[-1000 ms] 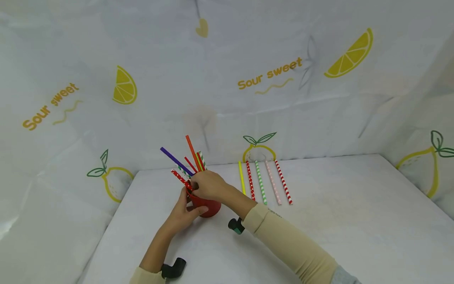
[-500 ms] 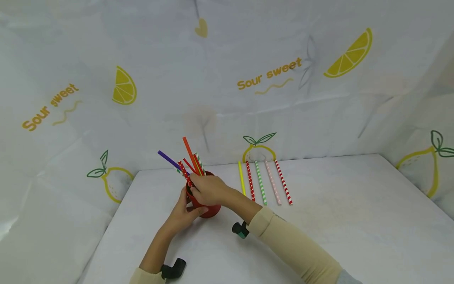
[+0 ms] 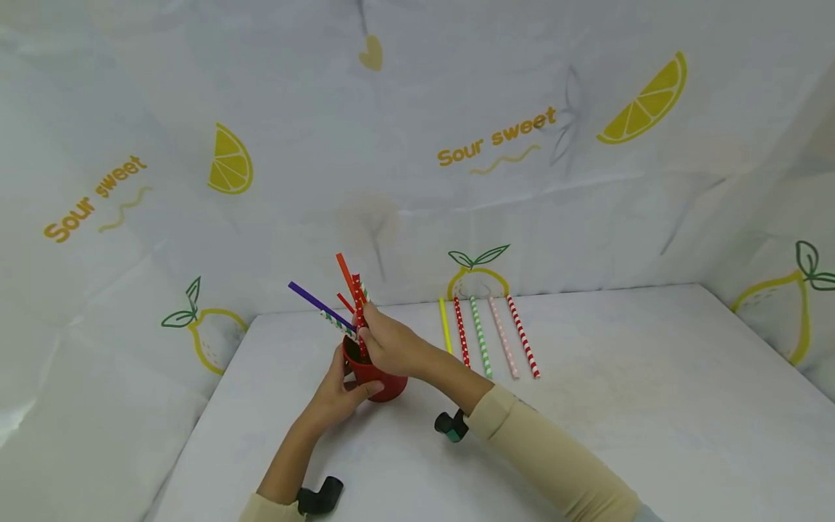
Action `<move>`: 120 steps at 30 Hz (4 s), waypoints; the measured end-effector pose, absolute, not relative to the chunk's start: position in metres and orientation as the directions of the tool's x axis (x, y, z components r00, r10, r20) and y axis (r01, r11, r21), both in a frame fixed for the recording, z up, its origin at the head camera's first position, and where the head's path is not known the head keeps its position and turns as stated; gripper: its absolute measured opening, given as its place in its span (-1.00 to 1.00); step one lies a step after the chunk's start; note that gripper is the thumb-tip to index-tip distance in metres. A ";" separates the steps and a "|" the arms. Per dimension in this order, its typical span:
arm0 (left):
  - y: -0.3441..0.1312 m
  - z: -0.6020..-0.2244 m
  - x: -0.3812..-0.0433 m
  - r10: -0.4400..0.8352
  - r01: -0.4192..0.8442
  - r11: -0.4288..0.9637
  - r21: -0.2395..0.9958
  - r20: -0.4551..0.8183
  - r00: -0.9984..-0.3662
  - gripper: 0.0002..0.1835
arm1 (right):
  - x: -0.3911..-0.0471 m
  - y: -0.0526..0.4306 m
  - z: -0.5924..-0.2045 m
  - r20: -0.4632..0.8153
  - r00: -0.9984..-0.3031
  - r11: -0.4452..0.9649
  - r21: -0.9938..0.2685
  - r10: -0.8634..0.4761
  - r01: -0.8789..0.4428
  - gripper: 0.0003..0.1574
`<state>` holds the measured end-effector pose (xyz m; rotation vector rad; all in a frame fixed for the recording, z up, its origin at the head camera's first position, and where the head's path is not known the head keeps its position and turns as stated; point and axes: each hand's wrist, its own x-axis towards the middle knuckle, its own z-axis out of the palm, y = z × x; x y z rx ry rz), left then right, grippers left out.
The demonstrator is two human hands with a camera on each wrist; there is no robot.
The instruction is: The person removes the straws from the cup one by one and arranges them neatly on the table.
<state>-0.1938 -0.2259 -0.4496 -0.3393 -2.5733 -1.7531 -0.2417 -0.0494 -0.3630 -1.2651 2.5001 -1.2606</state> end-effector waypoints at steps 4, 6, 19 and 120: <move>-0.225 -0.449 -0.194 0.159 0.159 0.354 0.922 0.108 -0.981 0.01 | -0.243 -0.044 -0.362 0.320 -0.648 0.246 -0.739 -0.691 -0.627 -0.83; -0.225 -0.449 -0.194 0.153 0.152 0.359 0.921 0.102 -0.983 0.02 | -0.243 -0.042 -0.361 0.331 -0.649 0.228 -0.749 -0.685 -0.623 -0.85; -0.226 -0.451 -0.193 0.130 0.133 0.375 0.917 0.090 -0.987 0.06 | -0.249 -0.023 -0.354 0.490 -0.657 -0.026 -0.812 -0.573 -0.583 -0.79; -0.225 -0.451 -0.193 0.135 0.137 0.370 0.919 0.093 -0.986 0.07 | -0.299 0.193 -0.425 -0.108 -0.990 0.614 -0.789 -0.089 0.031 -0.46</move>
